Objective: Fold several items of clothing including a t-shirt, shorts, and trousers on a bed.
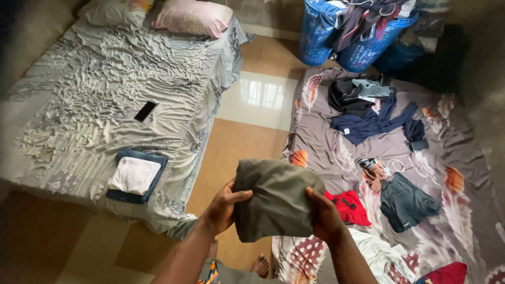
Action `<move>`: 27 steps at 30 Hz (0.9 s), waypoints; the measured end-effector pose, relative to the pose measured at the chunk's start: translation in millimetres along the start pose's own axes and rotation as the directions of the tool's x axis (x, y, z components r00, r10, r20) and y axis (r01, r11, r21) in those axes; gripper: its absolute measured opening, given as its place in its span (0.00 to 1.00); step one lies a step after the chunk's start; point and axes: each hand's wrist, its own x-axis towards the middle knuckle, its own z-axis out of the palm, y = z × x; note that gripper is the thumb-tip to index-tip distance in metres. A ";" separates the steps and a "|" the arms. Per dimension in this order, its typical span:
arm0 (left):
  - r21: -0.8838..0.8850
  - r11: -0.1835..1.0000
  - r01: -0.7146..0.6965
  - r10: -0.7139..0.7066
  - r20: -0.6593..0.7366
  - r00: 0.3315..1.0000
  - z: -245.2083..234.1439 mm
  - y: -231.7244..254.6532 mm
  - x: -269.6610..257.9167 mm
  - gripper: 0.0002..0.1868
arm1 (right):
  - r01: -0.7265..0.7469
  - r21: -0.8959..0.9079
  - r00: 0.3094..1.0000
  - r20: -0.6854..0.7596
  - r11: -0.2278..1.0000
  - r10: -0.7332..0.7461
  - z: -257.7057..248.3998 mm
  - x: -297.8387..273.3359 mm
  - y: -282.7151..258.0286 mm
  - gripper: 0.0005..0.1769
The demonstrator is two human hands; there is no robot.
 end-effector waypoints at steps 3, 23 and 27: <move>0.012 0.991 -0.132 0.131 0.057 0.990 -13.6 -9.7 -2.2 0.28 | -0.126 -0.422 0.367 -0.861 0.898 -0.353 -21.4 -17.1 2.0 0.23; -0.228 0.947 -0.225 0.213 -0.078 0.974 -68.9 -14.2 -36.1 0.18 | -0.050 -0.424 0.544 -0.771 0.904 -0.332 -14.4 35.5 65.5 0.36; -0.244 0.943 -0.227 0.209 -0.098 0.973 -81.0 1.3 -61.3 0.19 | -0.077 -0.462 0.475 -0.796 0.884 -0.375 -31.5 47.1 82.0 0.36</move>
